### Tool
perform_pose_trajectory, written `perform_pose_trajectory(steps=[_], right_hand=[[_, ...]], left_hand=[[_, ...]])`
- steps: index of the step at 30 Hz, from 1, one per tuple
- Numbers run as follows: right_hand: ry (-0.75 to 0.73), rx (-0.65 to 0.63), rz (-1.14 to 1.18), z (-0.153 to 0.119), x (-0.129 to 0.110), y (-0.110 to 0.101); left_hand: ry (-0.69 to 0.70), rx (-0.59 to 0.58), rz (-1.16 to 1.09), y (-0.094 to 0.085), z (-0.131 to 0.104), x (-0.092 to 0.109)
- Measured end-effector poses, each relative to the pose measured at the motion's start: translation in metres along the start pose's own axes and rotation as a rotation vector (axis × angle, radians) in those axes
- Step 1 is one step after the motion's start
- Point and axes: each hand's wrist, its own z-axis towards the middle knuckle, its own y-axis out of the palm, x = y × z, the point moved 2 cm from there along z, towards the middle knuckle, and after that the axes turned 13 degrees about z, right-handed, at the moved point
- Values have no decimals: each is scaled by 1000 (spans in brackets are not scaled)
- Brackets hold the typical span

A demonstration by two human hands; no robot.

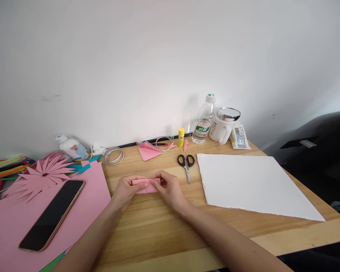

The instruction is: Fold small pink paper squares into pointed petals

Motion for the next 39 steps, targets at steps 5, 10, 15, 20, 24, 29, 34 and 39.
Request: perform_pose_trajectory(steps=[5, 10, 15, 20, 24, 29, 34, 39], right_hand=[[4, -7, -6, -1, 0, 0], [55, 22, 17, 0, 2, -1], [84, 14, 104, 1, 6, 0], [84, 3, 133, 1, 5, -1], [87, 12, 122, 1, 4, -1], [95, 32, 140, 2, 7, 0], [111, 52, 206, 3, 8, 1], [129, 38, 215, 5, 3, 0]], left_hand=[[8, 38, -8, 0, 0, 0], [3, 59, -20, 0, 0, 2], [0, 101, -16, 0, -1, 4], [-13, 89, -76, 2, -2, 4], [-24, 99, -121, 2, -3, 6], [-42, 112, -158, 3, -3, 4], [-24, 80, -194, 3, -1, -1], [-15, 102, -130, 3, -1, -1]])
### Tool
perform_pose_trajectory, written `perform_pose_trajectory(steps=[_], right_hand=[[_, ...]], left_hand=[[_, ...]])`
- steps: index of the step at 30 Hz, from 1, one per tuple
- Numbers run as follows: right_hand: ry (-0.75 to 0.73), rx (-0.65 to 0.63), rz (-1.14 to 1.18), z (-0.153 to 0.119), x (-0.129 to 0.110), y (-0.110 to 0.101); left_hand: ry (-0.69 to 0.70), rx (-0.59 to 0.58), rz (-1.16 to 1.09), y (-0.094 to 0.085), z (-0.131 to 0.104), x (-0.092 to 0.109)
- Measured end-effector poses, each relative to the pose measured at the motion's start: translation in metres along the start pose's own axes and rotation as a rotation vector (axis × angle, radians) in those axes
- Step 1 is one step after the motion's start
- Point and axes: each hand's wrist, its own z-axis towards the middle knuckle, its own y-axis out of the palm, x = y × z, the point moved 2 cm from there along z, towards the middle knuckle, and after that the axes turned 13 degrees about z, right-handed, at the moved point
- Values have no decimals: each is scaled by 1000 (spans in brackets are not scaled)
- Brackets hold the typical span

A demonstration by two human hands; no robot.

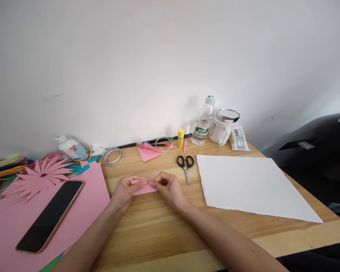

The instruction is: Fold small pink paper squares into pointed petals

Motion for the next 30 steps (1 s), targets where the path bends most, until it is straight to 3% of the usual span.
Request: perform_pose_trajectory(steps=[4, 9, 15, 23, 30], right_hand=[[29, 18, -4, 0, -1, -1], [17, -79, -147, -4, 0, 3], [14, -28, -290, -7, 0, 6], [151, -33, -74, -7, 7, 4], [102, -86, 8, 0, 3, 3]], left_hand=[[11, 20, 17, 0, 1, 1], [31, 27, 36, 2, -2, 3], [54, -49, 65, 6, -7, 5], [118, -45, 170, 2, -4, 4], [140, 55, 238, -1, -3, 8]])
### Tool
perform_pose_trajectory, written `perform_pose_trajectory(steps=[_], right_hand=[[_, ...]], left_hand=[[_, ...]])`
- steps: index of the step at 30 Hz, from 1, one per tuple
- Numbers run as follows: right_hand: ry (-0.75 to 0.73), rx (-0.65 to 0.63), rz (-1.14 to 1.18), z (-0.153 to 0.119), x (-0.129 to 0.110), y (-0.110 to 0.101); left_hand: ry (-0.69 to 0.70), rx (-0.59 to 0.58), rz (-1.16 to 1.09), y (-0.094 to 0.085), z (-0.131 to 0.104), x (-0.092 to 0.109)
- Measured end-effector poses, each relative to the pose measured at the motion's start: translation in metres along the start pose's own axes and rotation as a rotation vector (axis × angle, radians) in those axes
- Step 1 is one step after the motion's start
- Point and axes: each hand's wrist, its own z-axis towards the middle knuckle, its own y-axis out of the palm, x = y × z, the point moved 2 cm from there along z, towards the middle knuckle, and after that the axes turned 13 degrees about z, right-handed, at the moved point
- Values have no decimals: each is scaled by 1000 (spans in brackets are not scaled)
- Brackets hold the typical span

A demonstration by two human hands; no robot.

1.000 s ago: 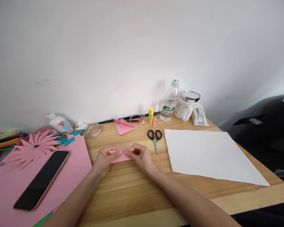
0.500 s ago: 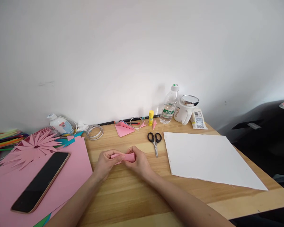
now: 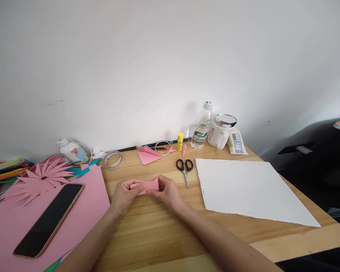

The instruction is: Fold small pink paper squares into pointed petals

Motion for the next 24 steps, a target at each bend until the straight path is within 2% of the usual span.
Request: perform_pose_trajectory(steps=[8, 16, 24], right_hand=[[26, -6, 39, -2, -3, 3], [50, 1, 47, 0, 0, 0], [23, -4, 42, 4, 4, -3]], left_hand=[[-58, -8, -50, -2, 4, -7], [-157, -105, -154, 2, 0, -2], [-158, -48, -143, 0, 5, -7]])
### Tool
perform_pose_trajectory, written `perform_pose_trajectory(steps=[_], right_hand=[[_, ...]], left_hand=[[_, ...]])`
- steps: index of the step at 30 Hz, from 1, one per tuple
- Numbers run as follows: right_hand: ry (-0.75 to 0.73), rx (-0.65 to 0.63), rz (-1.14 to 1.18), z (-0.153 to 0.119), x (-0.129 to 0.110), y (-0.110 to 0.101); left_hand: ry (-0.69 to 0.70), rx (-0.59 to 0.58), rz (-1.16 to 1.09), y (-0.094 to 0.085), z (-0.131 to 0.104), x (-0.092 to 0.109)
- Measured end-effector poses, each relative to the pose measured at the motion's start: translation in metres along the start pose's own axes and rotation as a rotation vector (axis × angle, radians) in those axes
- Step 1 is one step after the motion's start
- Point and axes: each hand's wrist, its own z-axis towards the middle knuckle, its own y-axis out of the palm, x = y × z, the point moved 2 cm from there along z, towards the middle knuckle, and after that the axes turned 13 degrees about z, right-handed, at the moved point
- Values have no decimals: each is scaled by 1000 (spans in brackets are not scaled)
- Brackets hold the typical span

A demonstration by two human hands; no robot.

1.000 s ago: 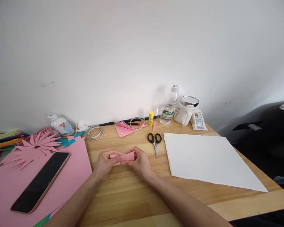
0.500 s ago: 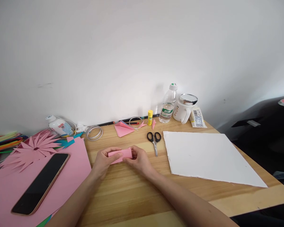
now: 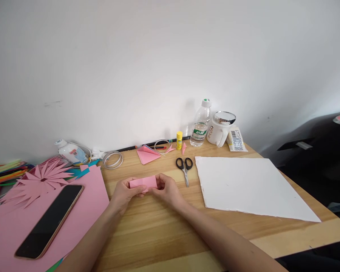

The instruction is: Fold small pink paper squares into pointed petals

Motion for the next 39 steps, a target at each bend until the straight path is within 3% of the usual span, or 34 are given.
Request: perform_pose_trajectory(steps=[14, 18, 23, 39], right_hand=[[95, 12, 54, -1, -9, -1], [118, -32, 0, -3, -11, 2], [67, 14, -138, -3, -10, 1], [73, 50, -43, -1, -6, -1]], left_hand=[[54, 45, 57, -1, -1, 3], [65, -37, 107, 1, -2, 4], [64, -92, 100, 2, -1, 1], [64, 30, 27, -5, -1, 9]])
